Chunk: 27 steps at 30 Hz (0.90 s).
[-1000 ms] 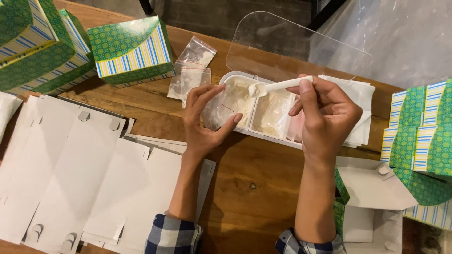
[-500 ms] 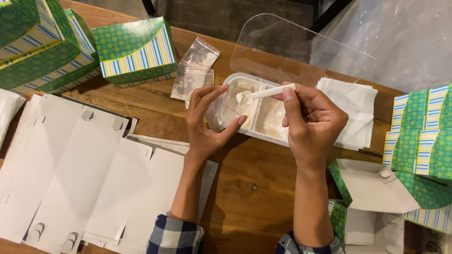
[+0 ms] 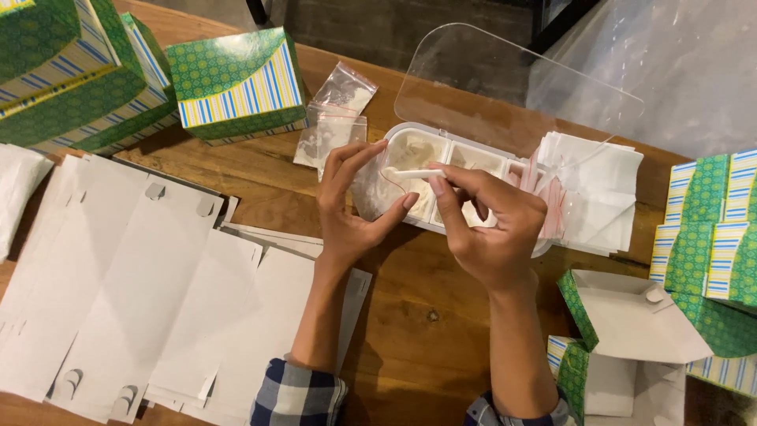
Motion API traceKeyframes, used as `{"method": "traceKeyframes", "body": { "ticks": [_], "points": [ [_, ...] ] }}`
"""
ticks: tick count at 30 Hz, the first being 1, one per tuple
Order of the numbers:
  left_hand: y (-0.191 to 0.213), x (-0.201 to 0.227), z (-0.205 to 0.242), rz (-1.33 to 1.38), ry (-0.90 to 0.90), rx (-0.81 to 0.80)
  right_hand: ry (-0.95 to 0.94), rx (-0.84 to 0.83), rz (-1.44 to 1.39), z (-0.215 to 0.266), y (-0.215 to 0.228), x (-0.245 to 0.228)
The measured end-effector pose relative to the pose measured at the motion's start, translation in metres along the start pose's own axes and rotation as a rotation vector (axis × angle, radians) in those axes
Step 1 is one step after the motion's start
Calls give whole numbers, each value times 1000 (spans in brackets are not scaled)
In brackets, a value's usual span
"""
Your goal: The person assembles a small white cardboard box, scoops a white granular substance into a small plastic bag using a plastic spoon, seals the bag, and places it inside the box. The person then closes the box and stacks it with others. Finally, the person folds a flat white cardboard sheet into a box shape.
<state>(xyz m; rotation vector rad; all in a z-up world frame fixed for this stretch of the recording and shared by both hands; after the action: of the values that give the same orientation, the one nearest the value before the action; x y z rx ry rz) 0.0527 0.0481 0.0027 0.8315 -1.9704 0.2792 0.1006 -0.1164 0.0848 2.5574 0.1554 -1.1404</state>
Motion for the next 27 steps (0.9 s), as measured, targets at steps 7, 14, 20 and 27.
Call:
{"method": "traceKeyframes", "body": {
  "ticks": [7, 14, 20, 27],
  "points": [
    [1, -3, 1, 3, -1, 5, 86, -125, 3, -7, -15, -15],
    [2, -2, 0, 11, -9, 10, 87, -113, -22, -10, -14, -18],
    [5, -2, -2, 1, 0, 9, -12, 111, -94, 4, 12, 5],
    [5, -36, 5, 228, 192, 42, -133, 181, -110, -1, 29, 15]
  ]
}}
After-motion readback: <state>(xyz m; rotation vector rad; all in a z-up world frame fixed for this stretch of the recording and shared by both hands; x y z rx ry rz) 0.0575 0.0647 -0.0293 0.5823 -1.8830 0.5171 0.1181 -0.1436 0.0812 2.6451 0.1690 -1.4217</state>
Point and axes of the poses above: each hand's wrist, its own z-axis away from the middle knuckle, its own y-axis out of the back of the hand, x = y × z, the point moved 7 cm from there along -z, towards the middle knuckle, and after that the axes turned 12 degrees about -z, right-handed, at the moved point
